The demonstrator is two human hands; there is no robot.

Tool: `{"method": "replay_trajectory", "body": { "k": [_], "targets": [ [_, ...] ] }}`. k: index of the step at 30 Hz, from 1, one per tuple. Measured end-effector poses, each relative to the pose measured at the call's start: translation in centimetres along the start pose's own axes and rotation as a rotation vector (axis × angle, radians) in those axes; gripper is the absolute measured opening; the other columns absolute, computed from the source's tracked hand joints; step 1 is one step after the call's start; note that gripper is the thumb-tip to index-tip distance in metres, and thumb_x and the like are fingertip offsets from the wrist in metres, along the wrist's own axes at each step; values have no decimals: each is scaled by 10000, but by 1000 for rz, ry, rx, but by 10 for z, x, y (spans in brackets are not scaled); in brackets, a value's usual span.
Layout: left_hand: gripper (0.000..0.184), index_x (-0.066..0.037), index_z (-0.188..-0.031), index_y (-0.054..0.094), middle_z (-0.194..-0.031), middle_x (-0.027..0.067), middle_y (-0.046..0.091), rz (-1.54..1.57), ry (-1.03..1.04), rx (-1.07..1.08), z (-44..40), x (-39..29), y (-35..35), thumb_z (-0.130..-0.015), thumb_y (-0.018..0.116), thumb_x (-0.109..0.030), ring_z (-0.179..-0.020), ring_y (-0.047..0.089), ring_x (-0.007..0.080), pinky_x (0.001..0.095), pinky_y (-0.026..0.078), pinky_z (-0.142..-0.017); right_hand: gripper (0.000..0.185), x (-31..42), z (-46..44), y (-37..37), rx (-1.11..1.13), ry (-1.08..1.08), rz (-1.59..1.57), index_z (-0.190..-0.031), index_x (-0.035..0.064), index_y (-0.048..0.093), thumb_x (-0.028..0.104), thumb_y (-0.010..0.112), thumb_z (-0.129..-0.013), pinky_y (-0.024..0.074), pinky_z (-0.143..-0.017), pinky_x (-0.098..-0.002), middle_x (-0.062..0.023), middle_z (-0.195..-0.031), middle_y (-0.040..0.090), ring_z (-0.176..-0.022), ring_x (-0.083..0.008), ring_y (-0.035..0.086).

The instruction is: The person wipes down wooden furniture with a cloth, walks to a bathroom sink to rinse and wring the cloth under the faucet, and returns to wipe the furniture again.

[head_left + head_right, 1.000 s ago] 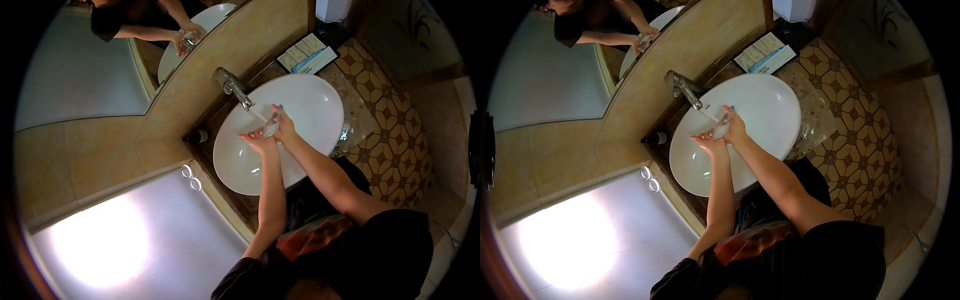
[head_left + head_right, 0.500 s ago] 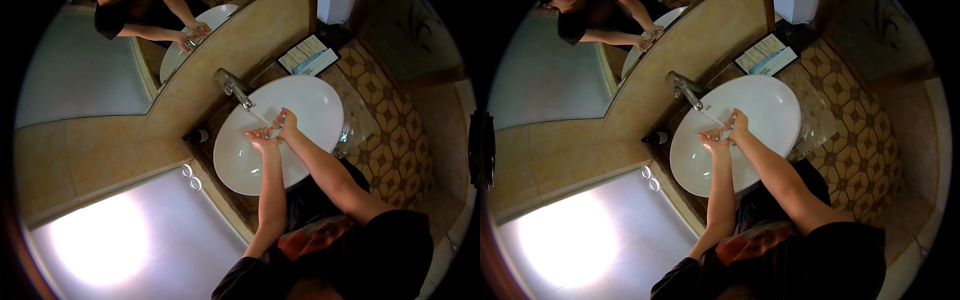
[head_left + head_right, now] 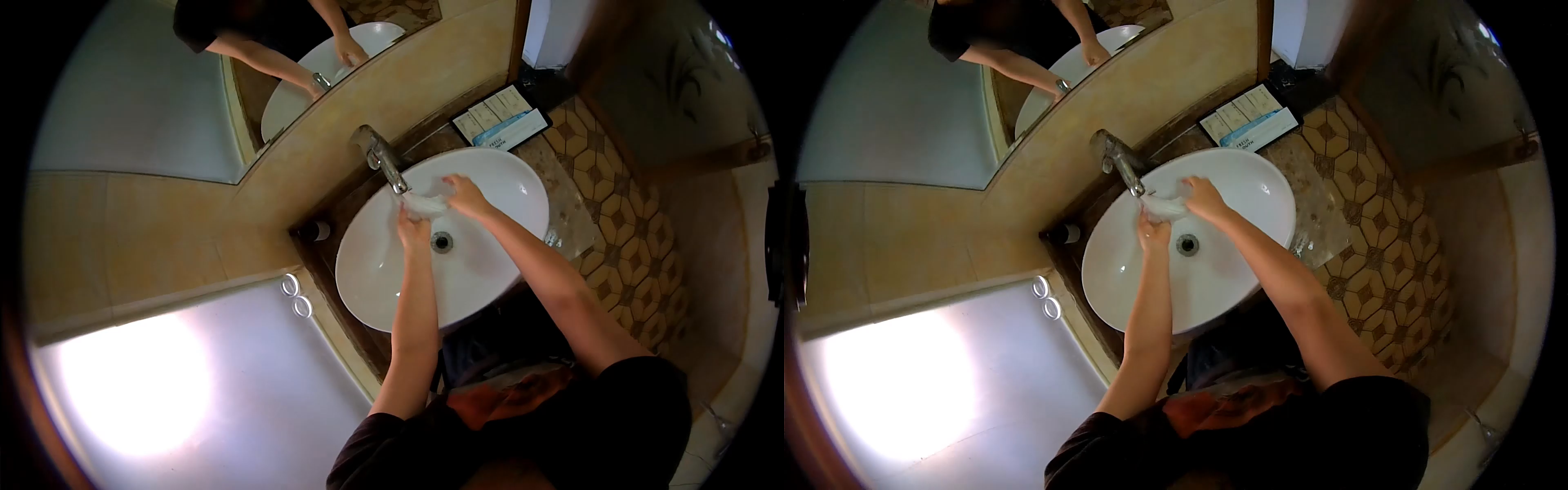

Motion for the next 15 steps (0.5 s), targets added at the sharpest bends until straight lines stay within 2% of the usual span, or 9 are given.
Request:
{"method": "replay_trajectory", "body": {
  "k": [1, 2, 3, 5, 8, 11, 14, 15],
  "targets": [
    [316, -39, -1134, 461, -1172, 97, 500, -102, -9, 10, 8, -3, 1, -865, 444, -205, -1104, 441, 269, 478, 259, -995, 511, 15, -7, -1, -119, -194, 282, -1197, 63, 461, -9, 508, -693, 369, -927, -355, -132, -1087, 506, -1079, -273, 459],
    [316, -45, -1135, 465, -1172, 95, 501, -202, -18, 19, 15, -7, 1, -864, 457, -208, -1101, 445, 267, 475, 269, -989, 521, 43, -13, -4, -161, -368, 248, -1196, 61, 462, -12, 512, -683, 364, -933, -354, -144, -1124, 494, -1091, -296, 447],
    [324, -52, -1143, 458, -1176, 95, 496, -113, -69, -12, 16, -10, 0, -857, 472, -203, -1104, 443, 271, 486, 272, -981, 530, 77, -18, -10, -200, -548, 212, -1195, 59, 462, -15, 517, -673, 360, -939, -353, -156, -1161, 482, -1103, -320, 436],
    [347, -66, -1160, 445, -1183, 96, 488, 71, -171, -64, 17, -18, -1, -844, 504, -194, -1108, 439, 281, 509, 278, -967, 520, 132, -27, -12, -104, -750, 312, -1187, 64, 470, -1, 539, -676, 345, -956, -367, -121, -1213, 467, -1141, -305, 413],
    [360, -74, -1148, 450, -1142, 83, 495, 21, -140, -136, 46, -31, 10, -814, 548, -169, -1078, 447, 277, 519, 297, -935, 539, 140, -36, 11, -43, -902, 699, -1225, 71, 434, 34, 553, -701, 328, -972, -396, -95, -1261, 444, -1181, -295, 383],
    [423, -90, -1192, 398, -1109, 72, 479, 36, -37, -105, 45, -37, -11, -801, 556, -124, -1045, 451, 263, 510, 334, -897, 572, 130, -29, 21, -129, -895, 974, -1267, 69, 388, 113, 579, -729, 311, -986, -427, -80, -1311, 401, -1231, -287, 336],
    [440, -99, -1211, 357, -1093, 67, 457, -62, 123, -339, 87, -51, 27, -808, 530, -86, -1004, 458, 246, 497, 361, -865, 677, 125, -22, 20, -61, -889, 996, -1328, 63, 282, 193, 600, -745, 292, -995, -451, -121, -1351, 339, -1266, -294, 284],
    [442, -103, -1213, 347, -1098, 71, 450, -40, 129, -306, 87, -51, 25, -810, 524, -79, -1002, 458, 242, 495, 367, -858, 712, 122, -14, 17, -12, -883, 943, -1340, 65, 249, 218, 608, -744, 280, -1001, -455, -131, -1356, 323, -1270, -290, 271]
  ]
}}
Point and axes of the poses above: each hand's wrist, its own z-axis away from the middle knuckle, its own y-axis out of the palm, x = y × z, the point moved 1 cm from there along -z, towards the middle knuckle
